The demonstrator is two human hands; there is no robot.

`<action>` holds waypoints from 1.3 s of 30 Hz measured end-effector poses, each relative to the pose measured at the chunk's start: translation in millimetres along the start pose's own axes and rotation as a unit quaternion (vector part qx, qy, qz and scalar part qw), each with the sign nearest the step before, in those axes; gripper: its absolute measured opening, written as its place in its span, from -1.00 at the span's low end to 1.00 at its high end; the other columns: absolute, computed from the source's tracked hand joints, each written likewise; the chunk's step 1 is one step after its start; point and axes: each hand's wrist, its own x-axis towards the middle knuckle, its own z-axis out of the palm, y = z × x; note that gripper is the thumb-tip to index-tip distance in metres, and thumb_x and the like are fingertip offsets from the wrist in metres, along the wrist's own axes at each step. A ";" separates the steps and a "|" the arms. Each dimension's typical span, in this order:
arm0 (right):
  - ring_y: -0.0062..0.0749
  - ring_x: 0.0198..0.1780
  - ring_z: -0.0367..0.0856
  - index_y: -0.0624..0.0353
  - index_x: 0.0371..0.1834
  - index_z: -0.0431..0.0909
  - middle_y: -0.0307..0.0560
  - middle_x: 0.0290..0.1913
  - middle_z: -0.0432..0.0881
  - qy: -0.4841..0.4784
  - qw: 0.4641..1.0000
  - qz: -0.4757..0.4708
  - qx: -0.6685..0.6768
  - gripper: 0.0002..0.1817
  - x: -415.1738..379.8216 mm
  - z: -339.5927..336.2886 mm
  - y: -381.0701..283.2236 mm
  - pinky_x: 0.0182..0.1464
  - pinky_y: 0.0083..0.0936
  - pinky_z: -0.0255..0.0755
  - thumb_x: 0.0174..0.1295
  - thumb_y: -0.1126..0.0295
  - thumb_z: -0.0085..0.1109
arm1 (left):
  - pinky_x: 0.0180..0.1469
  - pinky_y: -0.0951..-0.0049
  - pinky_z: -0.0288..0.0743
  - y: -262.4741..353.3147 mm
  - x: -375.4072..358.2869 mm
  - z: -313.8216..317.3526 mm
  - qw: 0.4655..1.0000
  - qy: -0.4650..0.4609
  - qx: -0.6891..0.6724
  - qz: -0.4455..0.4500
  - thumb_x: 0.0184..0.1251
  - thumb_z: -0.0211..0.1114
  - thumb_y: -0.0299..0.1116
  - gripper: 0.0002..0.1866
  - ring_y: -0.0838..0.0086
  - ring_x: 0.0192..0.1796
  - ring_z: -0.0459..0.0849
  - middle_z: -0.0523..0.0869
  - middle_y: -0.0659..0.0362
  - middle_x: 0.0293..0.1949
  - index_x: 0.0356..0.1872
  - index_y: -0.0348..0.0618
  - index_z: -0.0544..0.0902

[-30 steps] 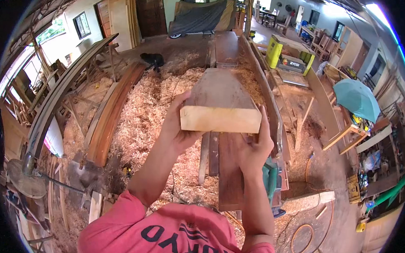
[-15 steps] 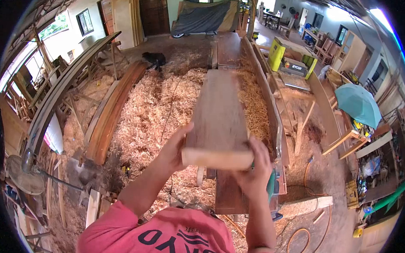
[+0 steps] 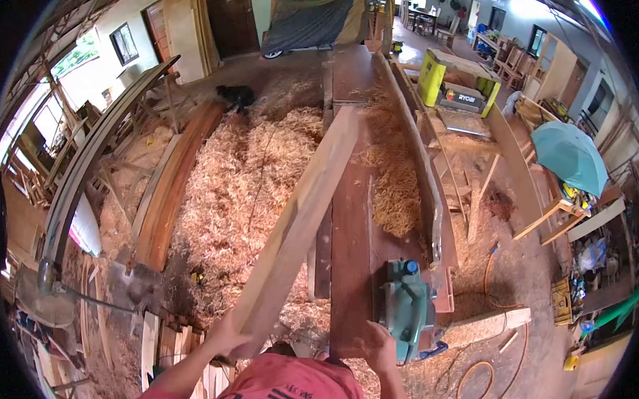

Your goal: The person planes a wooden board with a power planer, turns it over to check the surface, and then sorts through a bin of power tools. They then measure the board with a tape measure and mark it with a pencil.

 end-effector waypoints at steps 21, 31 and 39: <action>-0.03 0.53 0.20 -0.04 0.50 0.28 0.06 0.43 0.36 -0.358 0.724 -0.270 -0.524 -0.15 520.1 125.0 -85.0 0.55 0.15 -0.01 0.05 0.28 0.38 | 0.12 0.04 0.53 -332.1 133.3 -56.8 0.985 -0.100 -0.010 -0.143 -0.02 0.46 -0.15 -0.47 -0.07 0.06 0.67 0.70 -0.16 -0.01 -0.04 -0.25 0.59; -0.25 -0.01 0.60 0.02 0.06 0.55 -0.15 -0.07 0.62 -0.268 0.812 -0.183 -0.485 -0.49 353.9 63.7 -159.1 0.18 -0.24 0.41 -0.02 0.17 0.36 | 0.14 0.06 0.46 -326.7 369.5 -227.2 0.981 -0.098 0.161 -0.036 0.11 0.31 -0.34 -0.60 -0.09 0.07 0.62 0.67 -0.17 0.00 -0.01 -0.27 0.58; -0.06 -0.06 0.69 0.09 -0.01 0.61 -0.02 -0.13 0.72 -0.140 0.904 0.253 -0.314 -0.39 113.2 86.7 -143.8 0.06 -0.18 0.54 -0.20 0.10 0.52 | 0.17 0.08 0.41 -164.1 562.1 -329.9 0.926 -0.034 0.327 0.187 0.22 0.19 -0.49 -0.68 -0.10 0.08 0.59 0.64 -0.18 0.01 0.01 -0.28 0.58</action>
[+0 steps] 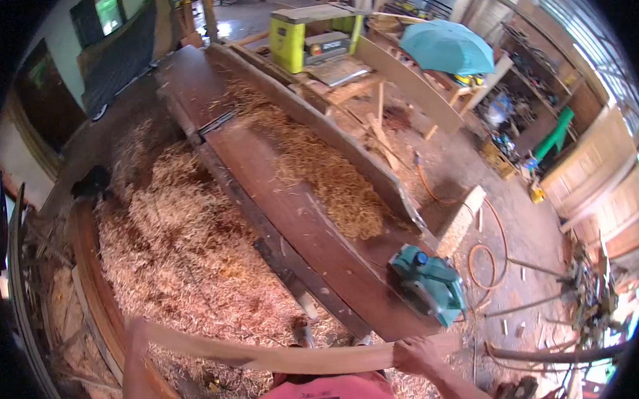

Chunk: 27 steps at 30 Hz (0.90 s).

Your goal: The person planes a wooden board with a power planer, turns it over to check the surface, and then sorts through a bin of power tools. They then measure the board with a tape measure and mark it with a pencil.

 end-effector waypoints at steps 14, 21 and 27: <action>0.18 0.06 0.53 0.23 -0.09 0.53 0.19 -0.12 0.60 0.170 0.917 0.318 0.167 -0.43 -23.7 16.1 -32.6 0.12 -0.07 0.46 -0.09 0.14 0.55 | 0.60 0.25 0.07 481.6 241.4 -54.9 0.873 0.217 -0.341 0.273 0.53 -0.09 -0.37 -0.45 0.02 0.56 0.20 0.20 -0.18 0.54 0.50 -0.29 0.27; 0.14 0.24 0.47 0.32 0.28 0.46 0.23 0.18 0.56 0.178 0.928 0.161 0.284 -0.18 4.5 12.2 -46.0 0.32 -0.14 0.37 -0.03 0.11 0.54 | 0.38 0.16 0.34 614.0 -94.1 58.8 0.708 0.128 -0.670 0.183 0.18 0.52 -0.14 -0.01 0.05 0.31 0.50 0.44 -0.27 0.29 0.44 -0.46 0.11; -0.16 0.29 0.59 0.23 0.46 0.35 0.13 0.23 0.63 -0.021 0.866 0.026 0.499 0.04 -95.7 103.9 48.6 0.32 -0.26 0.44 -0.09 0.02 0.64 | 0.61 0.17 -0.05 621.2 -224.6 91.6 0.821 0.135 -0.543 0.116 -0.04 0.62 -0.22 0.33 -0.07 0.59 0.07 0.05 -0.35 0.53 0.56 -0.42 -0.23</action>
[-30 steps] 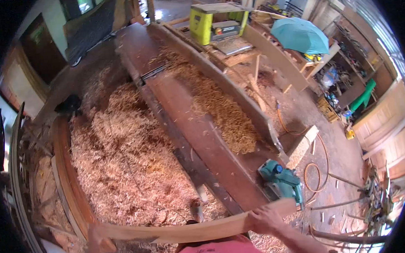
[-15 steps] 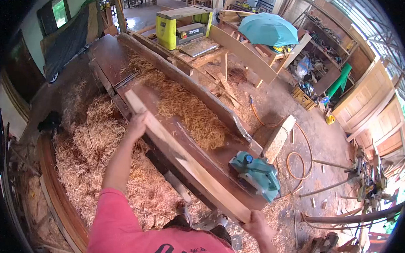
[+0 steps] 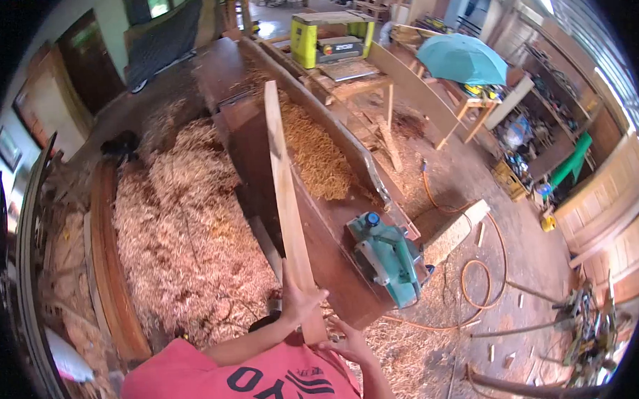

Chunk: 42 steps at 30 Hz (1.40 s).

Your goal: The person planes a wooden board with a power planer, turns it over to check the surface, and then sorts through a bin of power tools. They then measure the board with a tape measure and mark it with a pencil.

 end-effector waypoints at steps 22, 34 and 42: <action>0.10 0.19 0.61 0.25 -0.01 0.62 0.14 0.07 0.61 0.252 0.704 -0.589 -0.306 -0.34 -117.5 -90.3 -260.3 0.18 -0.13 0.53 -0.41 0.52 0.45 | 0.34 0.06 0.47 199.6 -53.6 -110.2 0.655 -0.096 -0.749 -0.006 0.50 -0.05 0.09 -0.30 0.07 0.25 0.60 0.54 -0.15 0.24 0.43 -0.27 0.25; 0.05 0.24 0.58 0.25 0.05 0.59 0.20 0.19 0.58 0.265 0.702 -0.607 -0.262 -0.30 -108.7 -94.9 -265.7 0.24 -0.21 0.48 -0.37 0.54 0.50 | 0.22 0.09 0.59 213.9 -51.7 -113.8 0.642 -0.069 -0.764 0.010 0.52 -0.21 -0.05 -0.46 0.12 0.06 0.74 0.68 -0.10 0.06 0.18 -0.27 0.51; 0.04 0.35 0.49 0.22 0.49 0.19 0.25 0.40 0.40 0.229 0.731 -0.637 -0.088 0.12 -87.3 -90.9 -255.5 0.36 -0.16 0.43 -0.27 0.53 0.62 | 0.24 0.09 0.56 205.3 -38.9 -112.4 0.615 -0.116 -0.779 0.049 0.46 0.02 -0.05 -0.47 0.11 0.10 0.70 0.67 -0.07 0.08 0.25 -0.25 0.45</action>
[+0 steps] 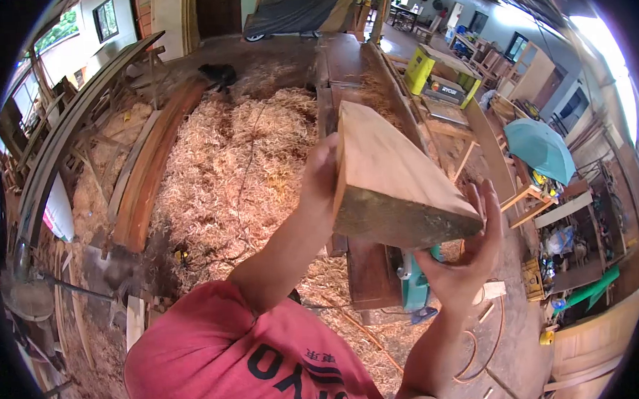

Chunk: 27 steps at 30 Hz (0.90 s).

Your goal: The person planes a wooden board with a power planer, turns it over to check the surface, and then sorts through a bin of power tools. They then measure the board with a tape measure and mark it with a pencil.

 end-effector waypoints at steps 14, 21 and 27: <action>-0.14 0.32 0.53 0.19 0.65 -0.26 0.29 0.42 0.39 0.072 0.977 0.123 0.162 0.34 -17.3 24.7 -2.6 0.29 -0.29 0.48 -0.14 0.67 0.56 | 0.32 0.08 0.48 19.7 0.9 -8.1 0.997 -0.018 0.070 -0.004 0.40 0.09 -0.05 -0.37 0.05 0.20 0.63 0.61 -0.14 0.19 0.33 -0.32 0.40; 0.09 0.23 0.62 0.26 0.31 0.41 0.28 0.30 0.53 -0.010 0.992 0.041 -0.116 -0.03 -35.5 12.2 -7.6 0.21 -0.17 0.56 -0.34 0.46 0.68 | 0.29 0.05 0.51 26.6 -8.1 -13.4 0.972 0.055 0.228 -0.025 0.25 0.30 -0.07 -0.26 0.03 0.18 0.65 0.61 -0.16 0.18 0.36 -0.34 0.38; 0.10 0.22 0.63 0.22 0.18 0.52 0.28 0.24 0.58 -0.086 0.972 0.216 -0.042 -0.21 -205.5 48.2 39.1 0.15 -0.25 0.63 -0.23 0.44 0.68 | 0.31 0.09 0.51 14.7 -32.9 -97.2 0.864 0.153 0.473 -0.076 0.12 0.42 -0.20 -0.02 0.03 0.24 0.60 0.51 -0.24 0.26 0.50 -0.37 0.09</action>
